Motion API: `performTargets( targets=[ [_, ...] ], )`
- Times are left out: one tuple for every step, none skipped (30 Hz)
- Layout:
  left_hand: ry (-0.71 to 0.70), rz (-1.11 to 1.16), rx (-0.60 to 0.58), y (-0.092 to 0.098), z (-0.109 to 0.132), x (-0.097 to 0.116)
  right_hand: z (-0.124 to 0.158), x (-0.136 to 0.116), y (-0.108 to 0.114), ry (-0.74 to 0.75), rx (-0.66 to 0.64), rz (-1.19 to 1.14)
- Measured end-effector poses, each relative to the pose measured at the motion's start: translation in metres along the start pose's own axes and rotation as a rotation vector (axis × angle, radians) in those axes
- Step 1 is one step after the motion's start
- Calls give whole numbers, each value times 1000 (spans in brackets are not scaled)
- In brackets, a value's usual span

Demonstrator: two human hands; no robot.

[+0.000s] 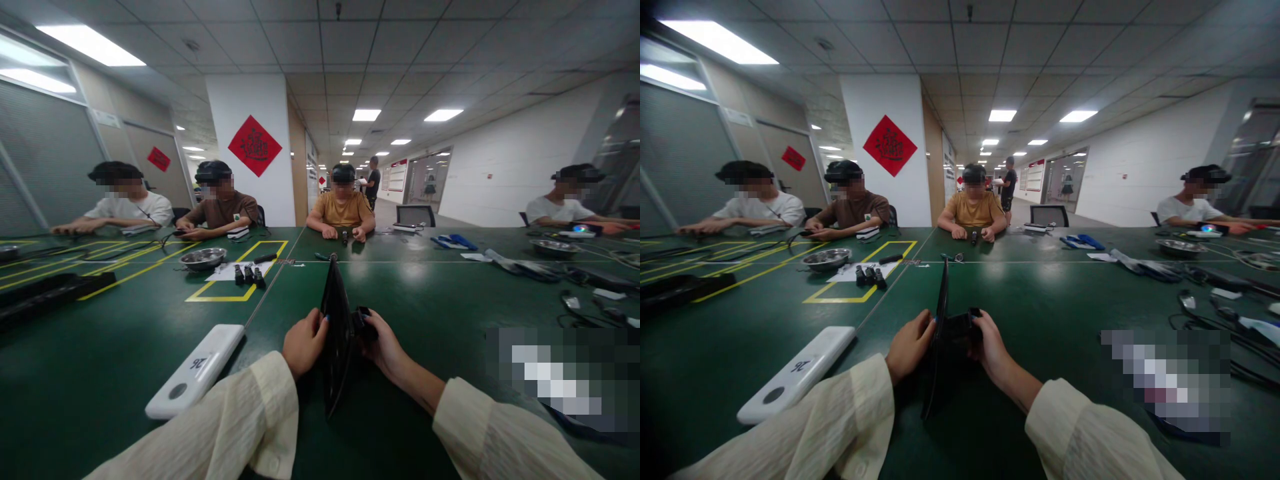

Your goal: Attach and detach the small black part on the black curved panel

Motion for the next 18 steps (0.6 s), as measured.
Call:
performTargets(
  targets=[
    [-6,11,12,-1,0,-1,0,0,0,2,3,4],
    [-20,21,14,-1,0,-1,1,-1,-1,2,4,9],
    [-36,24,11,-2,0,-1,1,-2,-1,0,8,14],
    [-51,20,5,-2,0,-1,1,-2,-2,-2,9,18],
    [-62,9,0,-2,1,-1,2,-3,-2,-4,11,18],
    [-72,-1,-3,-2,1,-1,2,-3,-2,-6,11,16],
    [-79,-9,-5,-2,1,0,2,-3,-3,-5,9,14],
    [-83,-14,-7,-1,2,0,2,-3,-3,-5,7,14],
    [-84,-17,-10,-1,2,1,2,-3,-2,-5,6,15],
    [-82,-18,-14,-1,3,1,2,-3,-2,-5,5,19],
    [-79,-19,-20,-1,3,0,1,-2,-1,-5,4,23],
    [-72,-20,-24,-1,3,0,1,-1,0,-4,1,25],
    [-66,-21,-28,-1,3,-1,0,0,1,0,-5,25],
    [-64,-22,-31,-1,3,-1,-1,0,2,4,-12,25],
    [-64,-25,-33,-2,3,-2,-1,1,3,8,-19,24],
    [-63,-29,-34,-2,2,-2,-2,2,4,9,-24,24],
    [-63,-34,-34,-3,2,-3,-2,2,4,7,-27,23],
    [-62,-40,-31,-3,1,-3,-2,3,4,3,-26,22]
  ],
)
Point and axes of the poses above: each hand's wrist, its own z-axis away from the middle knuckle, its own y-axis out of the back of the hand, x = y × z, the point moved 1 cm from there along -z, towards the middle knuckle, and after that the axes turned 6 degrees about y, right-handed, at the moved point
